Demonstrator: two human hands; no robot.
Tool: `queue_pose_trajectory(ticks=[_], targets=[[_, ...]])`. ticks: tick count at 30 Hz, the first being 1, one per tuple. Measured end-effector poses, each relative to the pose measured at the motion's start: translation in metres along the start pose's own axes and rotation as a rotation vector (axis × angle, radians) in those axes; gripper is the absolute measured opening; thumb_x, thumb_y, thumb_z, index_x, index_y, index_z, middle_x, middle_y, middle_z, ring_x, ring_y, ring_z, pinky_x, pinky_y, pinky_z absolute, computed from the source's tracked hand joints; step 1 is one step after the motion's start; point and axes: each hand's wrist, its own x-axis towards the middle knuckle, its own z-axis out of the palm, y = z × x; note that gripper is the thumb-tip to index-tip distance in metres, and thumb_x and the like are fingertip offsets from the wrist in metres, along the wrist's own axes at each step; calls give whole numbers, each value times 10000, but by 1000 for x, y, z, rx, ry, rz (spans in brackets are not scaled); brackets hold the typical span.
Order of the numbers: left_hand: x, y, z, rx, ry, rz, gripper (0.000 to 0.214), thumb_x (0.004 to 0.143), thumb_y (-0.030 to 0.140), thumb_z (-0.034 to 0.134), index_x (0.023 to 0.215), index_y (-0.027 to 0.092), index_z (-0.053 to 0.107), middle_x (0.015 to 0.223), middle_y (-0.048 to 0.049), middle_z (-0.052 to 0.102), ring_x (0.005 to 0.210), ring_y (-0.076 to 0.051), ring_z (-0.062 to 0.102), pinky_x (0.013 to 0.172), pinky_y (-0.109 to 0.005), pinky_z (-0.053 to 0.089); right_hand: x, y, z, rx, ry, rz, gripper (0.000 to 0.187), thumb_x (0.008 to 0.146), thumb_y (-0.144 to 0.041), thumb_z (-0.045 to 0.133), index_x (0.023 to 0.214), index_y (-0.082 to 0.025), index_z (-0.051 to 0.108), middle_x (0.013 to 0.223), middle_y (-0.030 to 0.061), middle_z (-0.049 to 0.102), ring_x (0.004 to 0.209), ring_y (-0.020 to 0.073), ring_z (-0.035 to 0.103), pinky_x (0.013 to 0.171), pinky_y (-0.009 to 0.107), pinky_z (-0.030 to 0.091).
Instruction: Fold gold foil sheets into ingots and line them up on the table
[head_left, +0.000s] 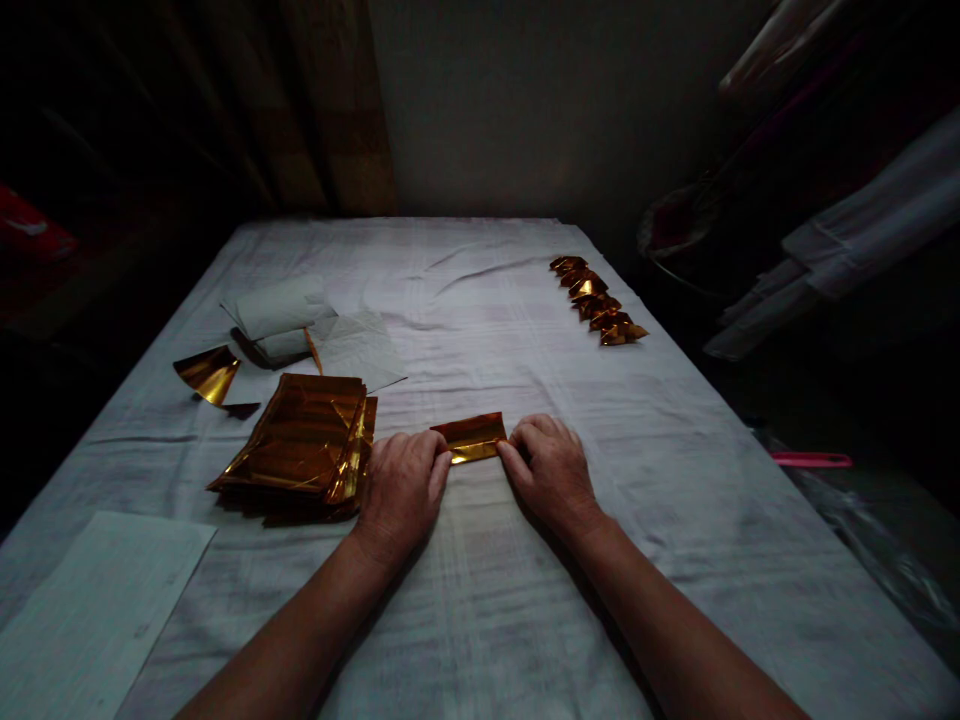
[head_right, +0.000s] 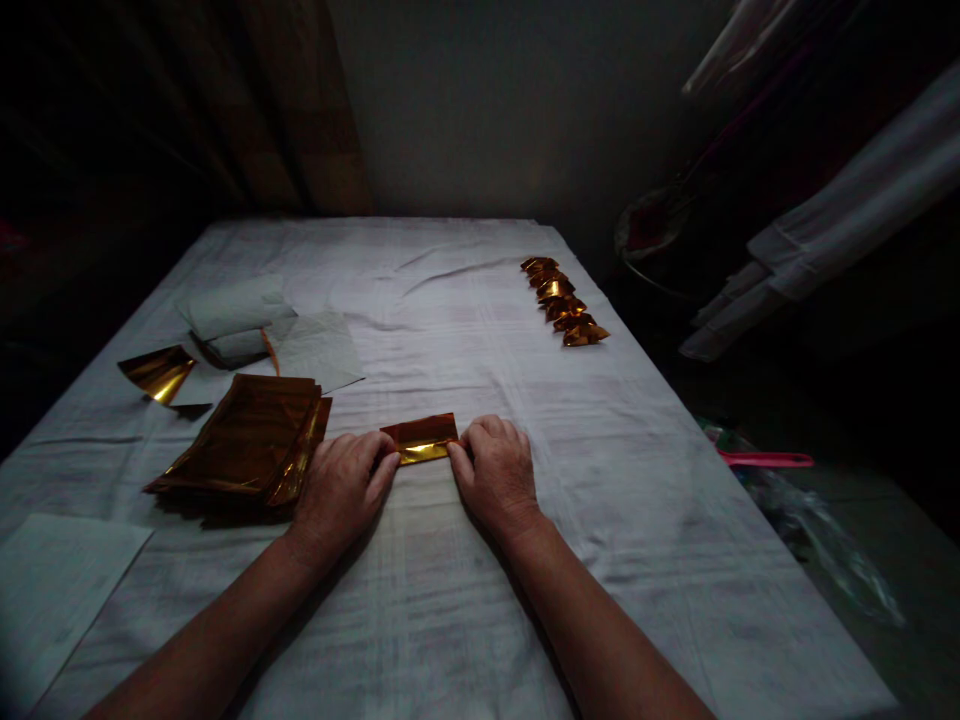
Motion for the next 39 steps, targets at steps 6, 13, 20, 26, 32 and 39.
queue_pose_trajectory(ticks=[6, 13, 20, 26, 32, 39], targets=[[-2, -1, 1, 5, 2, 23, 71, 943, 253, 533, 882, 226, 559, 830, -20, 684, 809, -224, 601, 766, -368, 382, 4, -2, -1, -50, -5, 1, 192, 890, -267, 606, 714, -228, 541, 796, 33, 601, 774, 205, 531, 712, 335, 332], [-2, 1, 0, 44, 12, 31, 43, 928, 224, 566, 900, 221, 599, 876, -36, 670, 850, -236, 600, 771, -378, 410, 9, -4, -2, -54, -60, 64, 187, 866, -277, 637, 707, -226, 553, 807, 32, 601, 768, 203, 539, 703, 329, 334], [-14, 13, 4, 61, 134, 342, 237, 961, 189, 510, 1143, 213, 659, 1220, -74, 681, 1155, -268, 563, 1013, -442, 406, 9, -6, -3, -63, -59, 87, 186, 865, -273, 640, 704, -222, 561, 795, 26, 591, 778, 196, 540, 701, 322, 324], [-24, 18, 11, 32, 10, 401, 389, 974, 314, 499, 1311, 138, 585, 1312, -126, 649, 1224, -268, 567, 1053, -440, 423, 8, -7, -1, -73, -53, 90, 176, 872, -284, 629, 718, -214, 579, 800, 19, 599, 780, 189, 538, 716, 313, 321], [-27, 16, 15, 57, -30, 390, 439, 990, 374, 466, 1343, 130, 559, 1361, -124, 621, 1269, -272, 554, 1068, -438, 435, 6, -9, -1, -71, -37, 90, 164, 881, -272, 619, 732, -211, 585, 824, 30, 612, 810, 198, 542, 740, 318, 323], [-27, 14, 15, 59, -21, 395, 440, 1010, 368, 397, 1358, 141, 542, 1388, -114, 601, 1317, -254, 523, 1121, -429, 401, 3, -4, 3, -59, -12, 71, 152, 903, -281, 567, 771, -208, 590, 836, 40, 613, 826, 206, 552, 748, 322, 340]])
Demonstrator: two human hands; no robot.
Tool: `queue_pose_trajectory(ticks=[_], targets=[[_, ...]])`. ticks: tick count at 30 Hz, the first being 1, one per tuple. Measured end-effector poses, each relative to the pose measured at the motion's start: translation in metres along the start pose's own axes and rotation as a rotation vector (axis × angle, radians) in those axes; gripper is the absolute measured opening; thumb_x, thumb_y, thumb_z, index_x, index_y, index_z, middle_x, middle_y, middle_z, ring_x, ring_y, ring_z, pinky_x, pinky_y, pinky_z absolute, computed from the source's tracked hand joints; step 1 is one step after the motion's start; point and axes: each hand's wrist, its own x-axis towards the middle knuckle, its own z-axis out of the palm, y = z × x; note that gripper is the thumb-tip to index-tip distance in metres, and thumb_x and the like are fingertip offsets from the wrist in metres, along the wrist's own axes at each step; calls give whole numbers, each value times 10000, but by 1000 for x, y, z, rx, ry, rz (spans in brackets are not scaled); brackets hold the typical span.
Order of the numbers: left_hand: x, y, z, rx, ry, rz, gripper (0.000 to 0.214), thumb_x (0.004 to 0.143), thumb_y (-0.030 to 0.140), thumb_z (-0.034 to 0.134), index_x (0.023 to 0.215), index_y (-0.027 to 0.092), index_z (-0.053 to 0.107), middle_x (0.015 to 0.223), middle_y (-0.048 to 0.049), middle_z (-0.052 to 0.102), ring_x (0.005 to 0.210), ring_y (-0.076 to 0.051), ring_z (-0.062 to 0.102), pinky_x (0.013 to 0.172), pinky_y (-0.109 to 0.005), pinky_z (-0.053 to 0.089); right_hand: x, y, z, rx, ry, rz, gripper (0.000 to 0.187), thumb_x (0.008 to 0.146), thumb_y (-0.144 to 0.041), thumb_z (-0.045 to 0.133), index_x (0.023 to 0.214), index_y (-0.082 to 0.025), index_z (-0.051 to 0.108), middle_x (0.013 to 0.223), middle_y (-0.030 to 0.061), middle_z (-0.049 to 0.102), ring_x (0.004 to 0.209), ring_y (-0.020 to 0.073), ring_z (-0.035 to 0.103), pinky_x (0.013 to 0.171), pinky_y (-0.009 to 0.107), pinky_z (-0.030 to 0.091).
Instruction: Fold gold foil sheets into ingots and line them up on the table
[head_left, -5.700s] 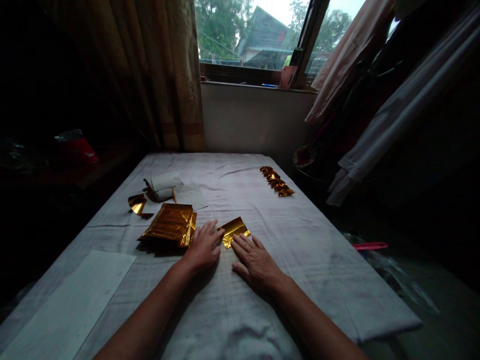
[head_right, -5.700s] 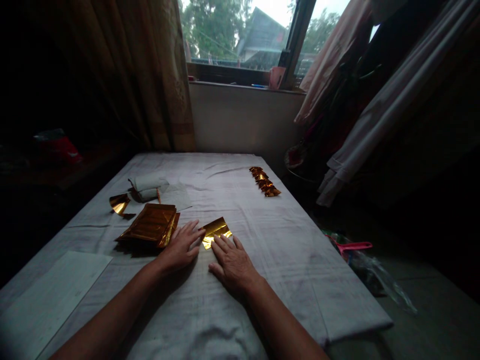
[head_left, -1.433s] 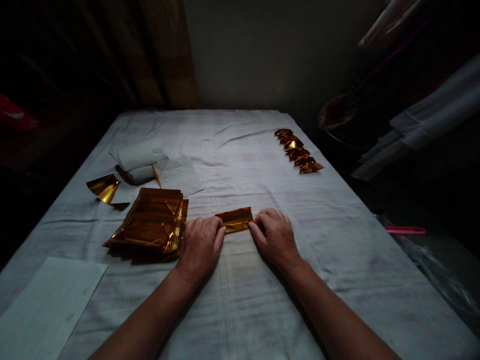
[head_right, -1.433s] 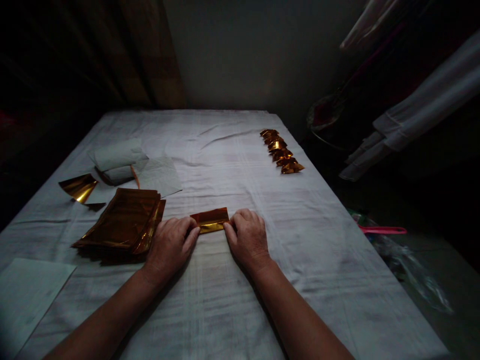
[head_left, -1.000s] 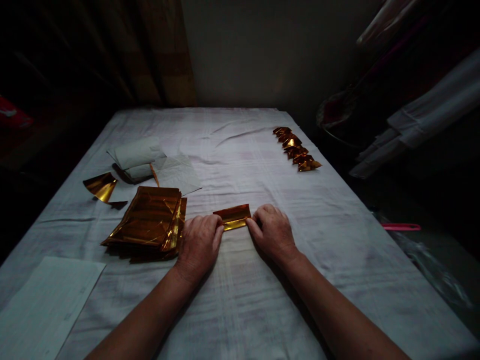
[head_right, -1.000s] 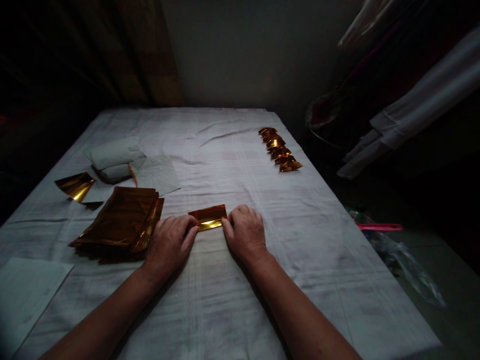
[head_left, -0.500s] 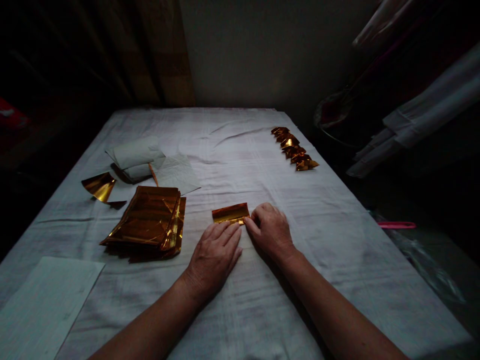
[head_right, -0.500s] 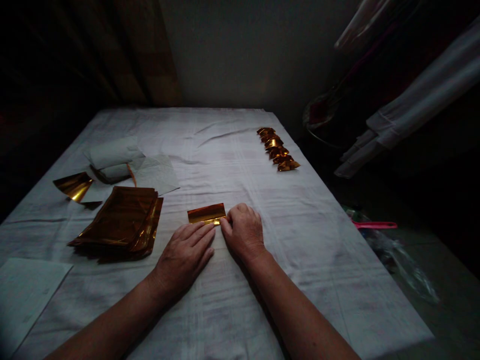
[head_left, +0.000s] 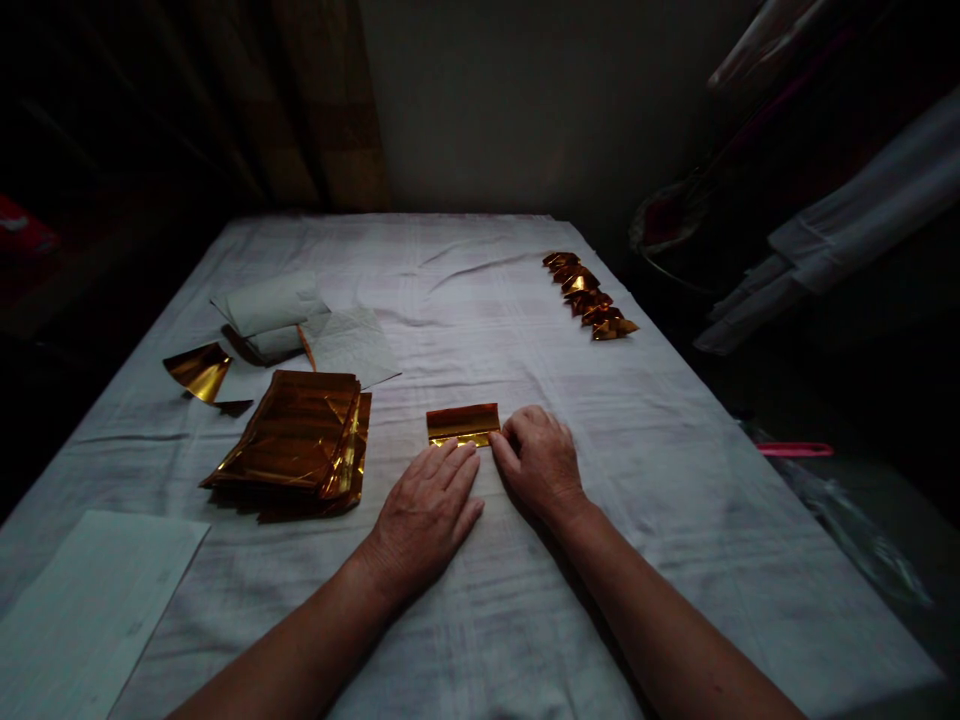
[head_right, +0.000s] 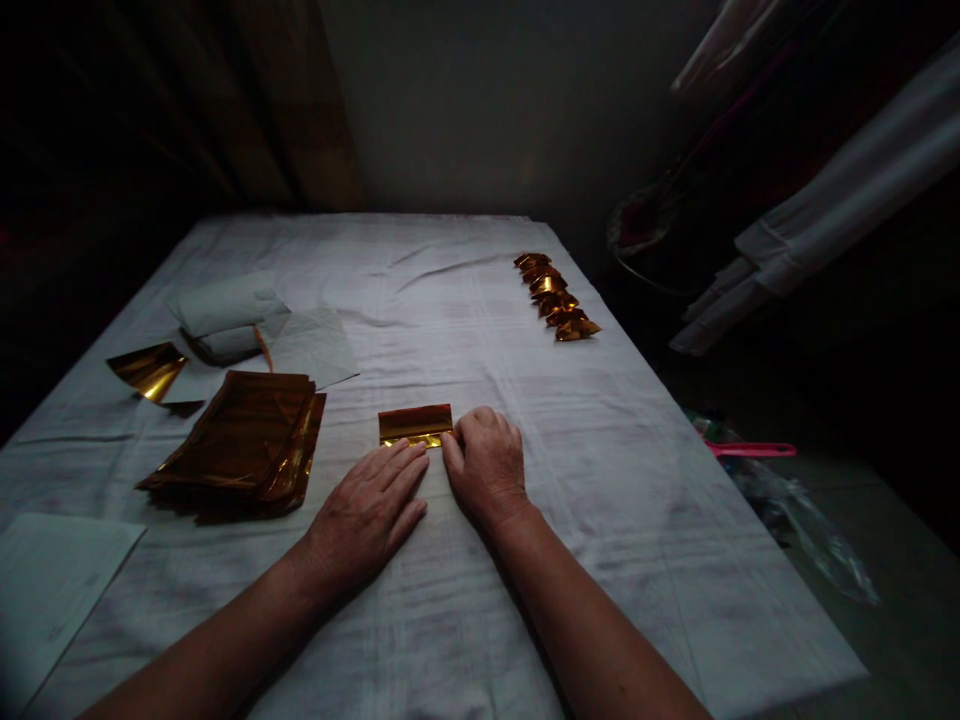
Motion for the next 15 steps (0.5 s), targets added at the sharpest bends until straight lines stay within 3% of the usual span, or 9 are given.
queue_pose_trajectory(ticks=[5, 8, 11, 15], targets=[[-1, 0, 2, 6, 14, -1, 432, 1003, 367, 414, 1335, 131, 559, 1396, -120, 594, 1311, -263, 525, 1111, -438, 412, -5, 5, 4, 112, 131, -41, 125, 906, -253, 516, 977, -197, 601, 920, 65, 651, 867, 217, 588, 801, 331, 397], [-1, 0, 4, -2, 12, -2, 454, 997, 375, 428, 1350, 115, 545, 1397, -128, 591, 1303, -272, 528, 1110, -439, 409, -7, 4, 4, 105, 128, -121, 184, 907, -287, 541, 1054, -197, 606, 1115, 107, 654, 1053, 243, 578, 913, 362, 400], [-1, 0, 6, -1, 20, -7, 476, 992, 379, 437, 1369, 103, 529, 1393, -129, 594, 1304, -281, 525, 1113, -446, 401, -6, -1, 6, 30, 97, -119, 290, 892, -354, 591, 1132, -192, 613, 1341, 146, 567, 1266, 288, 478, 1033, 425, 347], [-2, -1, 8, -6, 23, -7, 482, 990, 382, 438, 1385, 115, 516, 1405, -128, 583, 1313, -275, 515, 1123, -444, 386, -3, -3, 9, -50, 64, -48, 404, 868, -382, 618, 1228, -199, 602, 1469, 170, 462, 1395, 330, 350, 1086, 491, 306]])
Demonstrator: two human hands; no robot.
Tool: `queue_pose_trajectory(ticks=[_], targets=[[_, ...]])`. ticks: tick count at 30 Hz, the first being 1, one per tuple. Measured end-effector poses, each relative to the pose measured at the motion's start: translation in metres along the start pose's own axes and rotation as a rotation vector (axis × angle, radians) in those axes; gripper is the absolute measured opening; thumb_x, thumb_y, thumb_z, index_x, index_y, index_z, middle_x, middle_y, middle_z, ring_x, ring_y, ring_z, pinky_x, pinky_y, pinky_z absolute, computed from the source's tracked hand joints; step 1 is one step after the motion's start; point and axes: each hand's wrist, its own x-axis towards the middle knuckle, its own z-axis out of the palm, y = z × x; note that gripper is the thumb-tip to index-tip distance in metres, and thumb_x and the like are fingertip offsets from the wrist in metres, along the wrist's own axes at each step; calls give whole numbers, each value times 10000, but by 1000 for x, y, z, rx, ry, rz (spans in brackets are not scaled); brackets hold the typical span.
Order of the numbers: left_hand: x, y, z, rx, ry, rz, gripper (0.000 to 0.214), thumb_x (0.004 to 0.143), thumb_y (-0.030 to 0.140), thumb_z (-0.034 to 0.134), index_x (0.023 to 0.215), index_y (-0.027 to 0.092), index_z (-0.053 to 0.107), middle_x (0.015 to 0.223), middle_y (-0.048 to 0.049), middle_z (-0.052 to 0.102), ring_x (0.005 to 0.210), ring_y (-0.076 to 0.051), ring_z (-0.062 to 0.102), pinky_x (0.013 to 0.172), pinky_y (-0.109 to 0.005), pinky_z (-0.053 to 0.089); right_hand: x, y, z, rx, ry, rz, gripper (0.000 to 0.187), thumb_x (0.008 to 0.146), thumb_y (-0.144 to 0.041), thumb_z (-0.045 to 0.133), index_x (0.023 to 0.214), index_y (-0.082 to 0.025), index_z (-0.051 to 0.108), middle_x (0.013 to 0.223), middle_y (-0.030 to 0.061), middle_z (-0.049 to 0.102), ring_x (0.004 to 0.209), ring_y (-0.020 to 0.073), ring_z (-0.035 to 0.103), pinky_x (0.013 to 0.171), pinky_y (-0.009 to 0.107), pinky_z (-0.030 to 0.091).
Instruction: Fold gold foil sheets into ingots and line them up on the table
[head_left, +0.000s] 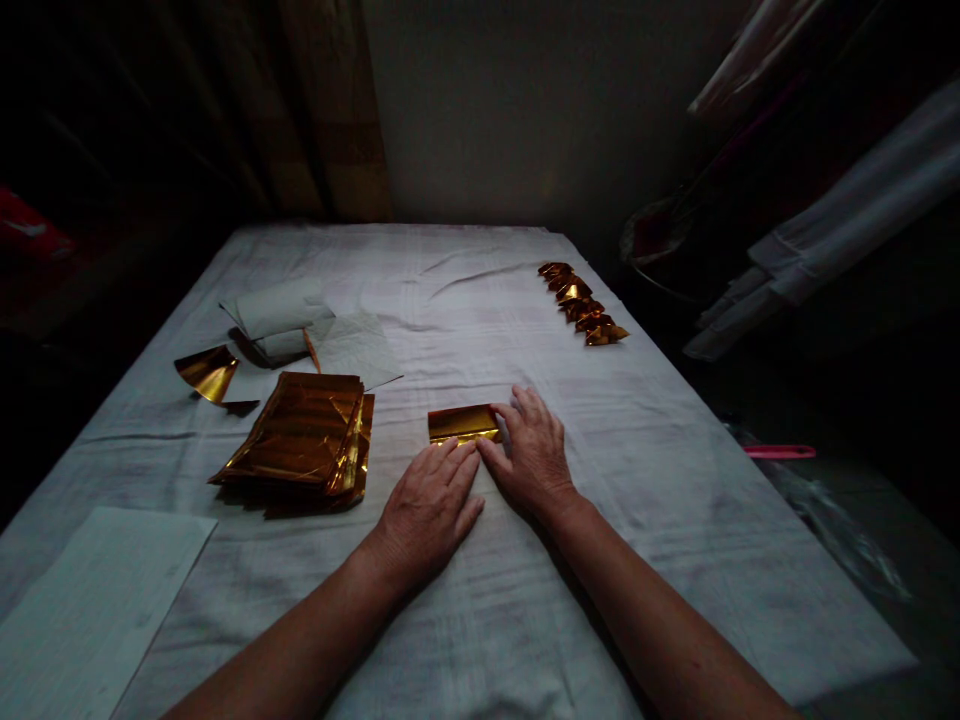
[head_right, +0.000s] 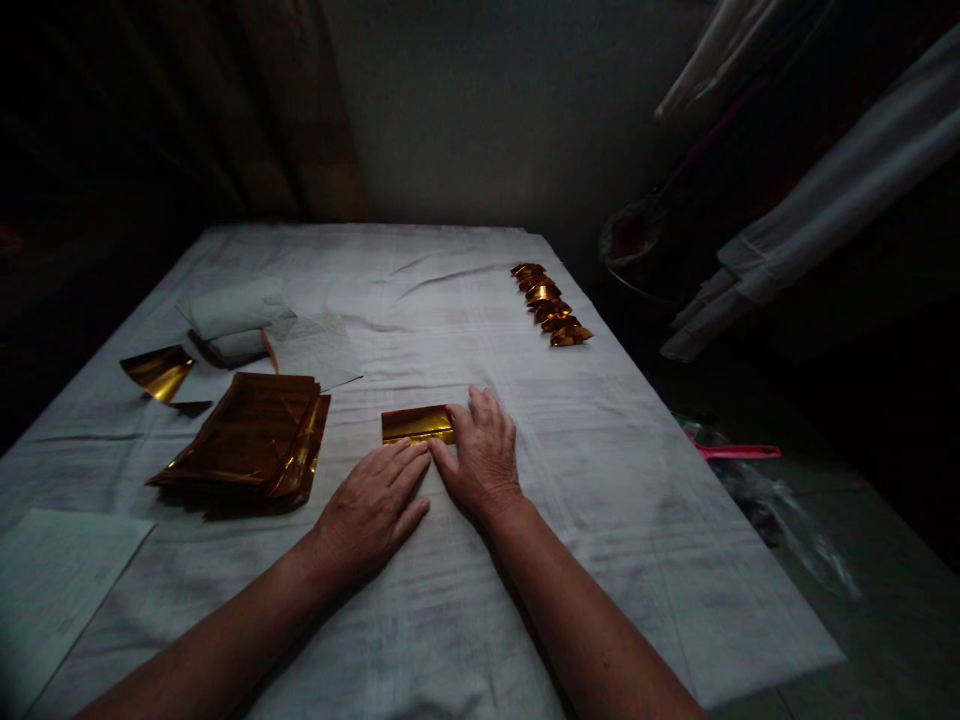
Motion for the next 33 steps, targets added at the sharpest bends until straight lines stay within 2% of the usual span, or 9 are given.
queue_pose_trajectory(ticks=[7, 13, 16, 19, 23, 28, 33], targets=[[0, 0, 1, 0, 10, -12, 442, 984, 386, 458, 1330, 134, 566, 1375, -122, 606, 1297, -277, 526, 1117, -449, 384, -1, 10, 5, -7, -10, 69, 396, 880, -291, 584, 1266, -206, 608, 1470, 165, 467, 1385, 327, 379, 1097, 509, 330], [0, -1, 3, 1, 12, -16, 463, 984, 403, 457, 1367, 155, 540, 1377, -109, 606, 1292, -265, 523, 1120, -440, 372, -4, 15, 7, 12, 83, 18, 384, 916, -157, 457, 1268, -190, 607, 1441, 146, 513, 1379, 276, 403, 1108, 477, 337], [2, -1, 3, 5, 4, -18, 479, 976, 412, 471, 1375, 154, 534, 1360, -108, 615, 1287, -269, 518, 1117, -441, 368, -11, 13, -2, 29, 115, -74, 413, 925, -123, 413, 1287, -188, 601, 1451, 122, 522, 1396, 249, 388, 1123, 459, 318], [6, 1, -1, 3, -22, -24, 504, 964, 418, 489, 1380, 136, 528, 1338, -121, 621, 1261, -275, 527, 1095, -444, 386, -21, 8, -14, 1, -41, -197, 420, 967, -184, 411, 1355, -202, 569, 1464, 93, 526, 1433, 250, 341, 1158, 468, 263], [15, 4, -9, -18, -61, -34, 523, 943, 432, 516, 1374, 136, 531, 1322, -128, 621, 1226, -274, 540, 1075, -440, 405, -29, 3, -24, -71, -261, -201, 457, 986, -312, 433, 1426, -221, 516, 1517, 85, 463, 1446, 295, 328, 1157, 524, 248], [15, 1, -8, -29, -87, -71, 505, 925, 437, 554, 1344, 154, 555, 1312, -120, 621, 1209, -276, 553, 1068, -437, 421, -29, 4, -27, -110, -346, -188, 493, 998, -381, 428, 1464, -226, 466, 1561, 79, 390, 1459, 301, 307, 1163, 551, 234], [1, -7, -6, 21, -83, -101, 501, 925, 413, 559, 1346, 143, 546, 1330, -139, 602, 1240, -279, 545, 1081, -434, 432, -28, 4, -28, -104, -375, -183, 536, 999, -408, 433, 1502, -228, 399, 1582, 67, 347, 1469, 299, 285, 1166, 557, 236]])
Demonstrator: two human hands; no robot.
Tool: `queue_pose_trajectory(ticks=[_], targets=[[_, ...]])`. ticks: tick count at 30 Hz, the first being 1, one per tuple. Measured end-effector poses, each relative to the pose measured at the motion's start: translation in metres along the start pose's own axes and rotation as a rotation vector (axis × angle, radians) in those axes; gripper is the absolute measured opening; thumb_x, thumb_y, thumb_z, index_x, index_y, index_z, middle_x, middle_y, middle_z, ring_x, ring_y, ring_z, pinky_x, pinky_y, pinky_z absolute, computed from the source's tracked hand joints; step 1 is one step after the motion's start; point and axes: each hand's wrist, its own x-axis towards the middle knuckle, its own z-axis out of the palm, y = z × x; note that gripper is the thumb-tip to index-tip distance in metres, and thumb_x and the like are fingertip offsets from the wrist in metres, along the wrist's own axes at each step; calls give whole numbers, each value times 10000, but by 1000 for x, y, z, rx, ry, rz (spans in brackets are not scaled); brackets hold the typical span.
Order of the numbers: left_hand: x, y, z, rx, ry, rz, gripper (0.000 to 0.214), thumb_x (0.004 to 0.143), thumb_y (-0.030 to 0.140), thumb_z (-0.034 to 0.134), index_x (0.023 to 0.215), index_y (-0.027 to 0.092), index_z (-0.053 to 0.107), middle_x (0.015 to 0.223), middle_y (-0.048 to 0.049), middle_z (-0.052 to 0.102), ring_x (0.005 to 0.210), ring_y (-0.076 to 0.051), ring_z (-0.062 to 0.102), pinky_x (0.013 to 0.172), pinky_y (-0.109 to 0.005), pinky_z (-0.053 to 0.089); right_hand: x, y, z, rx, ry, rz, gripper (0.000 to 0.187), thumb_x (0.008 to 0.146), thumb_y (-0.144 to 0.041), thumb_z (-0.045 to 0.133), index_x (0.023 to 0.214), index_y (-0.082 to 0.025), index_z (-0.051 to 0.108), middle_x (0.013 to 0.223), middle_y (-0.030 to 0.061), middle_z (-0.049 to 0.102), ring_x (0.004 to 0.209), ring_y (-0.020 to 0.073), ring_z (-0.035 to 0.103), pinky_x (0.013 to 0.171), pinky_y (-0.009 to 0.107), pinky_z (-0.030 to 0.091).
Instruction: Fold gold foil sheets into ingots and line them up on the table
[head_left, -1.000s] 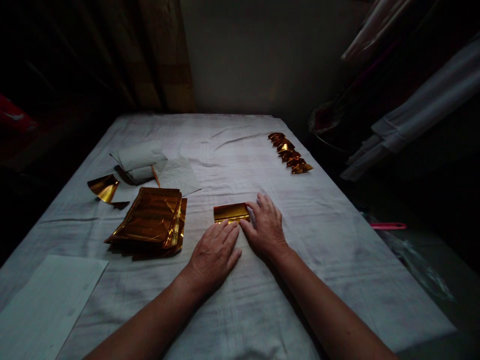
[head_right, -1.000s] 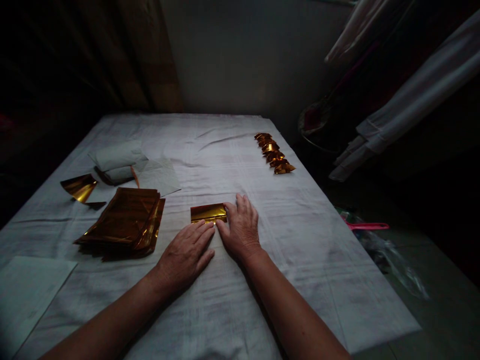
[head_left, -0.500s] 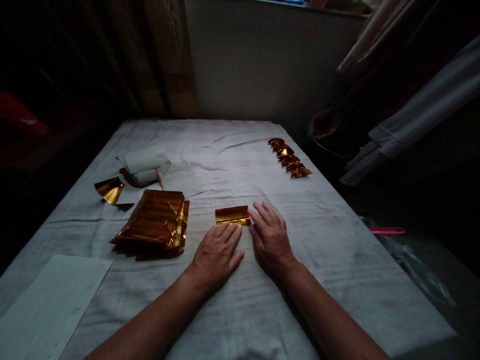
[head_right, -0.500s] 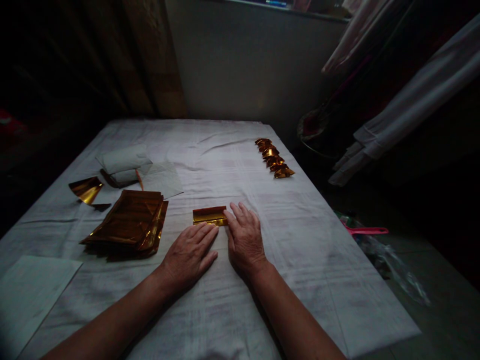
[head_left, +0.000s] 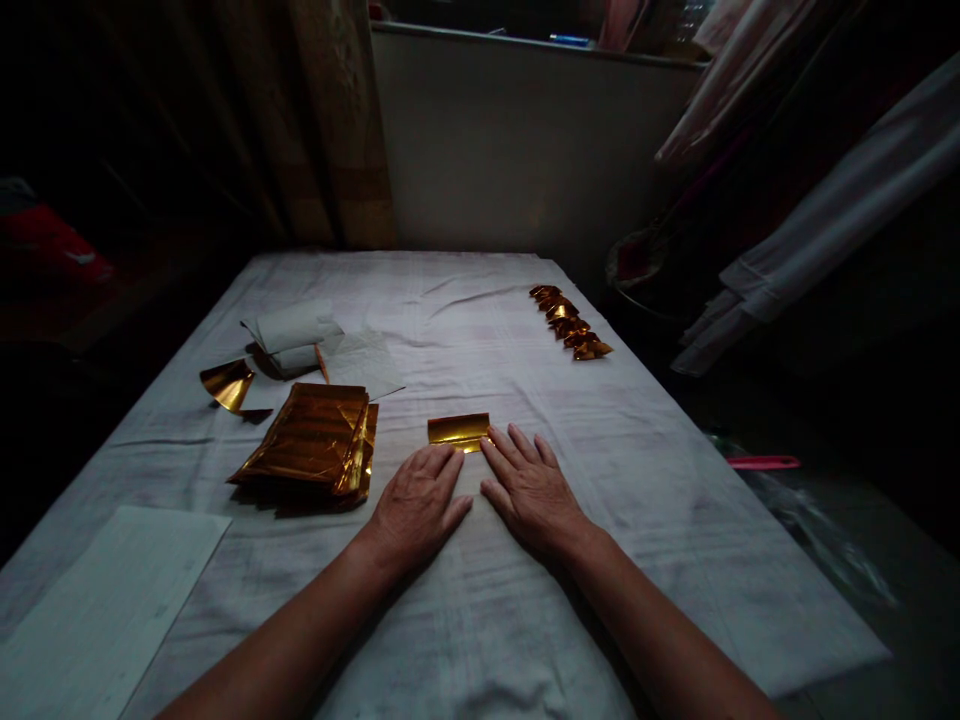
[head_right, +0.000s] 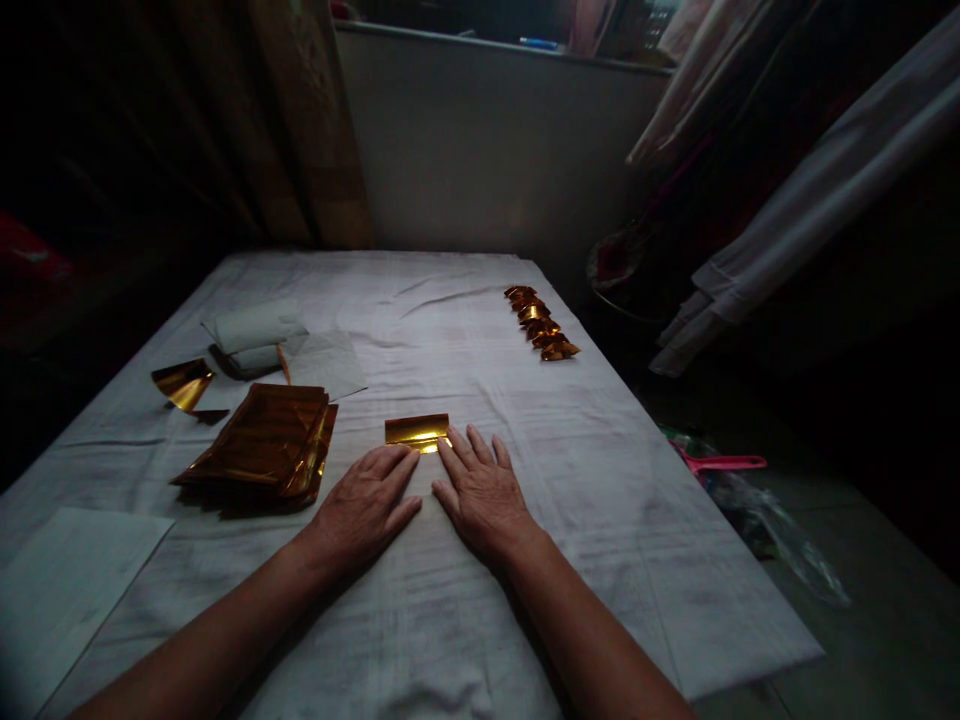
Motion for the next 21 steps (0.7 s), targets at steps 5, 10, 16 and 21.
queue_pose_trajectory(ticks=[5, 10, 16, 21], targets=[[-16, -12, -5, 37, 38, -15, 484, 936, 408, 538, 1331, 131, 556, 1300, -156, 617, 1233, -283, 552, 1063, -432, 454, 0, -1, 0, 17, 6, 7, 528, 1002, -414, 426, 1496, -228, 413, 1584, 53, 347, 1466, 310, 286, 1170, 558, 225], [-22, -15, -4, 52, 63, -49, 476, 937, 405, 527, 1332, 141, 557, 1315, -150, 615, 1236, -282, 555, 1071, -432, 449, 0, 0, 0, 12, 27, -6, 523, 998, -413, 431, 1488, -229, 426, 1579, 63, 358, 1460, 311, 298, 1162, 558, 239], [-23, -13, 3, 92, 117, -36, 478, 956, 400, 475, 1360, 153, 544, 1437, -153, 546, 1353, -287, 479, 1117, -454, 402, -1, 5, 3, -5, 101, 19, 521, 991, -362, 441, 1482, -187, 434, 1573, 108, 360, 1463, 302, 297, 1160, 545, 248], [-23, -12, 2, 115, 119, -27, 494, 958, 421, 477, 1352, 133, 556, 1412, -146, 578, 1337, -282, 507, 1137, -457, 378, -1, -4, 2, 2, 190, -73, 501, 990, -317, 444, 1468, -169, 453, 1578, 106, 343, 1481, 283, 260, 1190, 542, 187]])
